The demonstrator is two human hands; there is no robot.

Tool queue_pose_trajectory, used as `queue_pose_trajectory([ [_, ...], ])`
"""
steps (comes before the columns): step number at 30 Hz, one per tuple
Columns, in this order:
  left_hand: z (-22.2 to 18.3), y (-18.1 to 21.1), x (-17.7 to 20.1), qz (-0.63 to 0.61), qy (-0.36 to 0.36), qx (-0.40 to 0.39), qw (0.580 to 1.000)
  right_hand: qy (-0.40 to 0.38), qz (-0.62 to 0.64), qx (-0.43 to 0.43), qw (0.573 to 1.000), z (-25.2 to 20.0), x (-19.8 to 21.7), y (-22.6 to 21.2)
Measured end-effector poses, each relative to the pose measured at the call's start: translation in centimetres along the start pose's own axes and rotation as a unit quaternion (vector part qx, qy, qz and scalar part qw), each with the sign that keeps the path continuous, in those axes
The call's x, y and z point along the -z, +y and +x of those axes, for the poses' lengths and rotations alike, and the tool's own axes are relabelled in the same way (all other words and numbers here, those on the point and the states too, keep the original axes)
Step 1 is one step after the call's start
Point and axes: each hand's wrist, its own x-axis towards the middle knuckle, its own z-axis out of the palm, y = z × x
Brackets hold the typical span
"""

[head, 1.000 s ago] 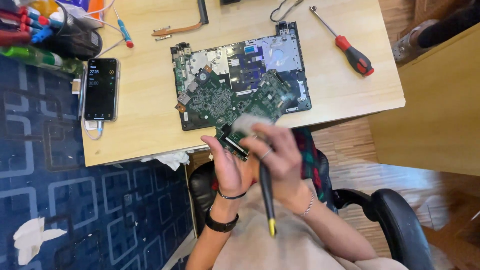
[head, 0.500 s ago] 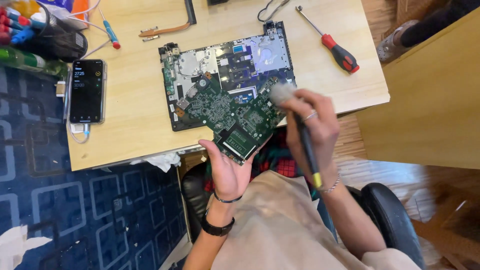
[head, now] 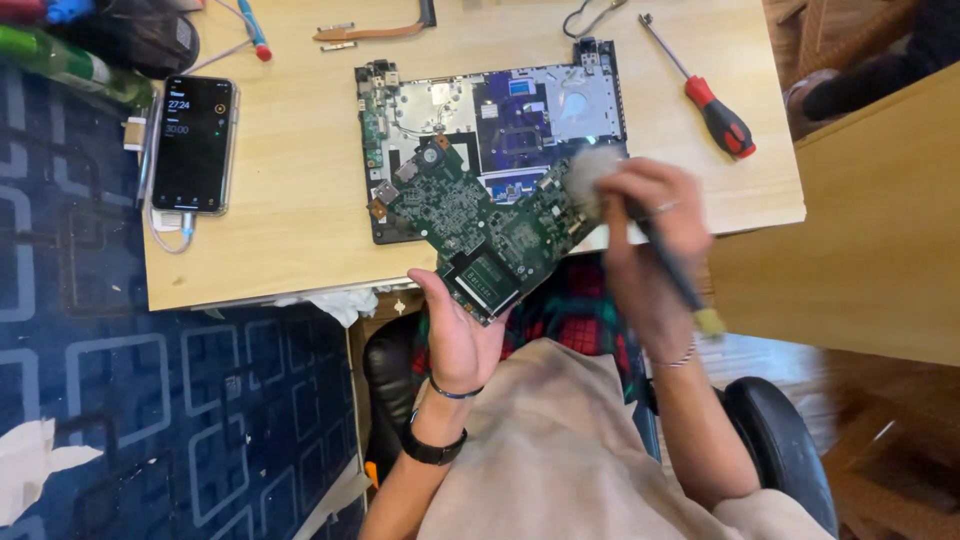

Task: The person unscrews the motherboard from a laptop chassis, removes it, and cleans it using a brush.

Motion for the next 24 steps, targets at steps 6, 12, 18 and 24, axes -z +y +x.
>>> queue_pose_trajectory([
  [6,1.6,0.8,0.7,-0.023,0.032,0.041,0.998,0.094,0.162,-0.262,0.947,-2.9,1.6,4.1],
  [12,2.0,1.0,0.1,0.004,-0.029,0.141,0.990,-0.041,0.381,-0.189,0.904,-5.5,-0.3,4.8],
  [18,3.2,0.9,2.0,0.022,-0.013,0.216,0.976,-0.134,0.318,-0.029,0.938,-0.4,2.0,2.2],
  [24,0.1,4.4,-1.7,-0.014,-0.204,0.220,0.954,-0.105,0.405,-0.136,0.898,-0.3,2.1,5.1],
])
